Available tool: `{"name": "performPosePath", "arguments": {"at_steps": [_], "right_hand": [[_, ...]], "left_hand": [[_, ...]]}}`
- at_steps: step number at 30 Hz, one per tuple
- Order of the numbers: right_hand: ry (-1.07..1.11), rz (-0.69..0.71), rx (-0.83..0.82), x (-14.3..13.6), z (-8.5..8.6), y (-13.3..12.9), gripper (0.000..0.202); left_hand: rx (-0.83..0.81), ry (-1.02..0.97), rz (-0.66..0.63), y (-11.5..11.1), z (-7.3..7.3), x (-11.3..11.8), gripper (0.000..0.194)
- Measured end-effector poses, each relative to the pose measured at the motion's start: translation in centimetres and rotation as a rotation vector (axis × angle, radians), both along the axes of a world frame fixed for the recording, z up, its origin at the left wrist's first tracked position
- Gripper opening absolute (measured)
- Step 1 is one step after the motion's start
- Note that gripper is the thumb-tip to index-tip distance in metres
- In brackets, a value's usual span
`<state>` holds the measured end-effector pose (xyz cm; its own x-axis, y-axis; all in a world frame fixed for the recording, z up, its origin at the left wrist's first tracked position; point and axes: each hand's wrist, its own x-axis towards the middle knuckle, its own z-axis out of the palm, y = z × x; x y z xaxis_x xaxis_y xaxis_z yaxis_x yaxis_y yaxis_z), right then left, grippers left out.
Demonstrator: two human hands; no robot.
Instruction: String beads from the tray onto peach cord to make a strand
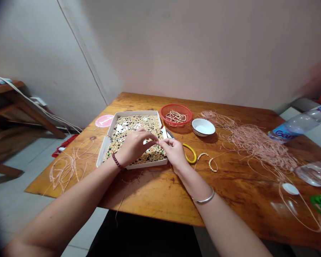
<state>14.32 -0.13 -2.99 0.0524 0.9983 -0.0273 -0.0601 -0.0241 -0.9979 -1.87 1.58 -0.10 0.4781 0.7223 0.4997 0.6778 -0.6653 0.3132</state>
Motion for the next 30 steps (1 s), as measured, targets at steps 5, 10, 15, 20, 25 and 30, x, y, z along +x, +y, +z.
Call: {"name": "performPosePath", "arguments": {"at_steps": [5, 10, 15, 20, 25, 30], "right_hand": [[0.007, -0.009, -0.007, -0.08, 0.16, -0.06, 0.028], [0.019, -0.018, -0.012, -0.13, 0.12, -0.09, 0.028], [0.012, 0.0, -0.019, -0.11, 0.06, -0.17, 0.03], [-0.018, -0.007, 0.013, -0.33, -0.05, -0.25, 0.031], [-0.025, -0.042, 0.03, -0.53, -0.12, -0.23, 0.035], [0.011, -0.017, 0.014, -0.52, -0.07, -0.33, 0.035]], "left_hand": [[0.024, 0.015, 0.074, 0.03, -0.15, -0.1, 0.016], [0.02, 0.005, 0.024, 0.13, -0.39, -0.18, 0.017], [0.017, -0.012, -0.002, 0.14, -0.52, -0.27, 0.02], [-0.025, -0.026, -0.013, -0.08, -0.25, -0.32, 0.016], [-0.057, -0.032, 0.04, -0.41, -0.07, -0.43, 0.015], [-0.042, -0.025, 0.004, -0.35, -0.45, -0.55, 0.019]]}}
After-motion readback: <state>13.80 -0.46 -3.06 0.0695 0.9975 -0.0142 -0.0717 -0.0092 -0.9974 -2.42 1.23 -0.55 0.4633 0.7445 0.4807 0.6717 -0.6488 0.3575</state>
